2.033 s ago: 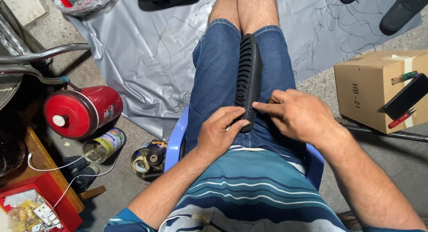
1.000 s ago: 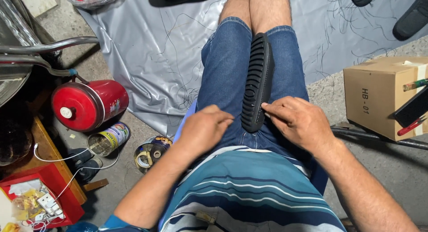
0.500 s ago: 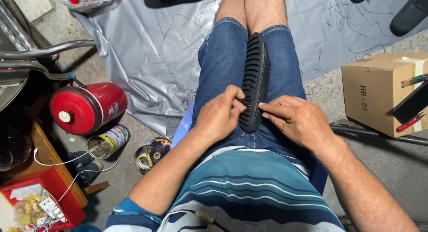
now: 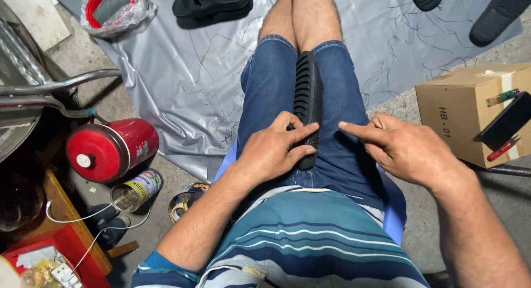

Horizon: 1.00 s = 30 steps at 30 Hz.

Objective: The person sits on a blue plastic chair and sews a black slipper sole using a needle and thread. They hold the sole on their lap and repeatedly push the needle through the material while pulling the thread to stitch it.

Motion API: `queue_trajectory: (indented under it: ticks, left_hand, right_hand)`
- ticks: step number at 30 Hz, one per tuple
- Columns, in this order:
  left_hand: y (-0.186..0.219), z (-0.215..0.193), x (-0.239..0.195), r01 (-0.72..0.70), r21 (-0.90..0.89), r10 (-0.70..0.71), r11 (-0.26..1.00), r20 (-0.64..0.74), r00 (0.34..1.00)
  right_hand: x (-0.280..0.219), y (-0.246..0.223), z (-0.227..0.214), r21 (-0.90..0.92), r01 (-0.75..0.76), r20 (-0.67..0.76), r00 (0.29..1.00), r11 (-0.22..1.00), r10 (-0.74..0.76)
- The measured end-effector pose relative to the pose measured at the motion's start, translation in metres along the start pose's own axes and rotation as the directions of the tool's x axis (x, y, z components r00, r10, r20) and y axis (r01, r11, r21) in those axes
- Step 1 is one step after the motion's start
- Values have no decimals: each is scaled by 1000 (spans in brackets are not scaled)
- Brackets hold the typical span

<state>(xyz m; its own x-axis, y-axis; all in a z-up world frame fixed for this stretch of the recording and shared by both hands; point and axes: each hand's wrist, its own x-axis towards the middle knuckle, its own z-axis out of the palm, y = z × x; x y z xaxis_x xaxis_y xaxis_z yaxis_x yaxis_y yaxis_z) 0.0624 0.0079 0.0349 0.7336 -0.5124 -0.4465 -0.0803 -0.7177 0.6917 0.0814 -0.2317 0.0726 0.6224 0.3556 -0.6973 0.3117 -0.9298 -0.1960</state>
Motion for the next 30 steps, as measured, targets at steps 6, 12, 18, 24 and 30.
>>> queue_trajectory:
  ticks: [6, 12, 18, 24, 30]
  left_hand:
    - [-3, 27, 5, -51, -94, 30, 994, -216, 976]
    - [-21, 44, 8, 1, -396, -134, 918, -308, 942]
    - [-10, 43, -14, -208, -452, -1, 868, -419, 908]
    - [0, 44, -24, -79, -150, 20, 986, -361, 932]
    - [-3, 41, -26, -74, -196, -8, 978, -387, 922]
  right_hand:
    - [4, -7, 2, 214, 21, 3, 1000, 977, -22]
    - [34, -21, 53, 604, 253, -420, 907, 756, 32]
    - [26, -30, 46, 626, 387, -446, 890, 677, -96]
    - [25, -39, 49, 227, 167, -389, 919, 960, -68]
    - [31, -7, 58, 940, 139, -160, 986, 310, 43]
